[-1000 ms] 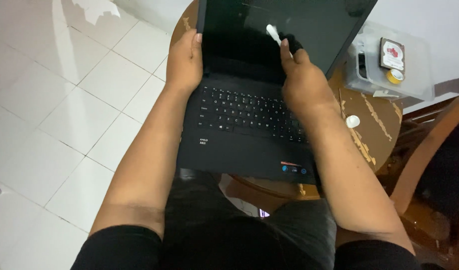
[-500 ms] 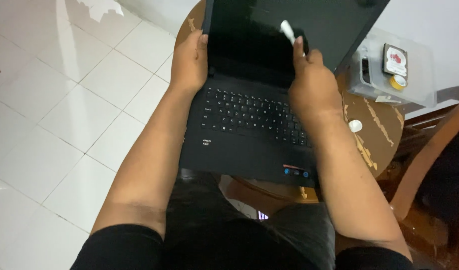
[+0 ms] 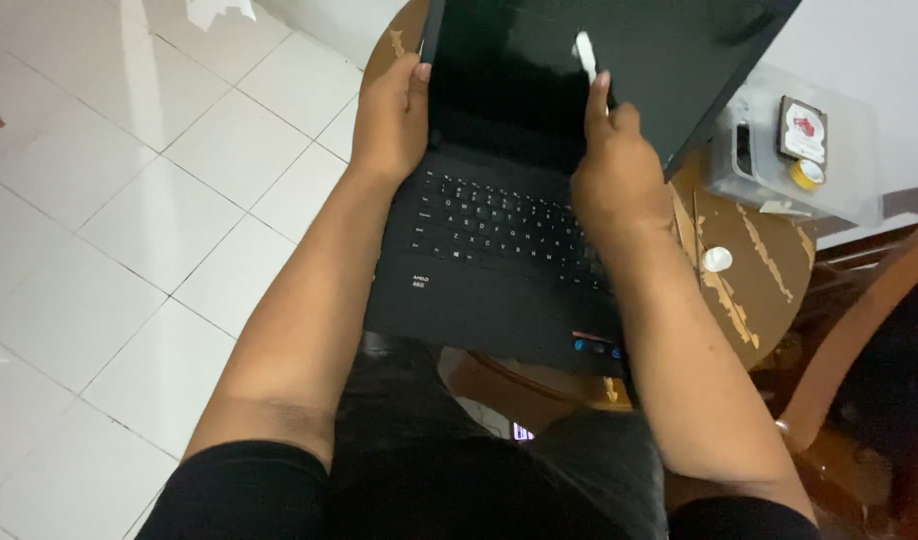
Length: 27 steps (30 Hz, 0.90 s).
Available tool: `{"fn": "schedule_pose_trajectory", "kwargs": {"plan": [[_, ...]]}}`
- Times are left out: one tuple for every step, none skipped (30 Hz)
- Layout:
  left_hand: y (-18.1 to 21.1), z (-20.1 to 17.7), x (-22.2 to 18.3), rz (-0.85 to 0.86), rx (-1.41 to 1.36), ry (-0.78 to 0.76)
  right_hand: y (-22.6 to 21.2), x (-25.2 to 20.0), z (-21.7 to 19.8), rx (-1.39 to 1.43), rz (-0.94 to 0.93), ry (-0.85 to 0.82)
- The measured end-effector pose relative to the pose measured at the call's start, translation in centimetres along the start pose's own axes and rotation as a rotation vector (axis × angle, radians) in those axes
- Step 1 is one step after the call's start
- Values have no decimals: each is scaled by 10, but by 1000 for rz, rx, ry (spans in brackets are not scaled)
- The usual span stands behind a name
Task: A person disassembles a laptop by removing the bezel, unscrewing the bottom casing, and extracting the optical drive using a screwdriver and a pry tool.
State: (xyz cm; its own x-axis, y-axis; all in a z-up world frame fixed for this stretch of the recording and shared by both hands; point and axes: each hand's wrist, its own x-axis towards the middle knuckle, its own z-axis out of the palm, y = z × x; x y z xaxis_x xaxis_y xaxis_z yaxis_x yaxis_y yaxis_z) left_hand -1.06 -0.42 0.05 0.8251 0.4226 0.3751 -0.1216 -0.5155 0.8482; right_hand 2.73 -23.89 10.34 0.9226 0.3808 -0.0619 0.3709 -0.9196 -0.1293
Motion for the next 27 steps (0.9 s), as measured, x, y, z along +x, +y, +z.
{"fn": "schedule_pose_trajectory", "kwargs": {"plan": [[2,0,-1,-4,1,-5,-7,0,-2,2,3,-5],[4,-1,-1,-16,-13,-6,-14,0,-4,29,42,-11],[6,-1,-1,-29,-29,-3,-21,1,-7,54,79,-16],[5,-2,-3,-32,-28,-6,-34,-6,-9,54,80,-20],[5,-2,-1,-17,-26,-6,-47,-11,-13,21,83,-132],[6,-3,1,-2,-25,-7,-60,-16,-17,-12,86,-243],[3,-2,3,2,-24,1,-61,-15,-19,-15,80,-237],[0,0,6,-21,8,-5,-63,-13,-21,-51,57,-176],[-5,2,2,-58,40,-19,-63,-15,-20,-88,37,-130],[-5,2,1,-67,40,-19,-58,-10,-13,-91,34,-139],[-5,1,2,-19,44,-9,-52,-4,-8,-92,16,-74],[-4,0,3,28,48,1,-46,2,-2,-92,-2,-9],[-8,2,2,28,51,6,-49,-1,-3,-91,-7,-7],[-11,4,2,125,34,63,-51,-5,-4,-87,-35,-82],[-14,6,5,229,14,118,-53,-6,-6,-83,-59,-152],[-12,5,7,235,15,121,-45,-1,-5,-81,-61,-145],[-12,5,6,212,19,113,-37,3,-3,-52,-57,-57],[-11,5,5,189,21,105,-28,7,0,-23,-53,32],[-12,5,5,183,21,111,-31,6,0,-27,-60,29],[-12,6,5,143,28,95,-34,4,0,-11,-72,-27],[-11,6,7,110,34,72,-37,2,-1,10,-76,-77],[-11,7,6,114,34,73,-30,4,3,11,-75,-74],[-11,7,7,147,37,85,-24,8,5,24,-115,-18],[-12,7,7,180,39,97,-18,13,8,37,-154,38],[-16,9,8,172,42,106,-23,12,9,33,-165,32],[-21,12,9,142,39,89,-28,10,10,22,-126,23],[-25,16,10,116,36,63,-32,7,12,15,-77,14]]}}
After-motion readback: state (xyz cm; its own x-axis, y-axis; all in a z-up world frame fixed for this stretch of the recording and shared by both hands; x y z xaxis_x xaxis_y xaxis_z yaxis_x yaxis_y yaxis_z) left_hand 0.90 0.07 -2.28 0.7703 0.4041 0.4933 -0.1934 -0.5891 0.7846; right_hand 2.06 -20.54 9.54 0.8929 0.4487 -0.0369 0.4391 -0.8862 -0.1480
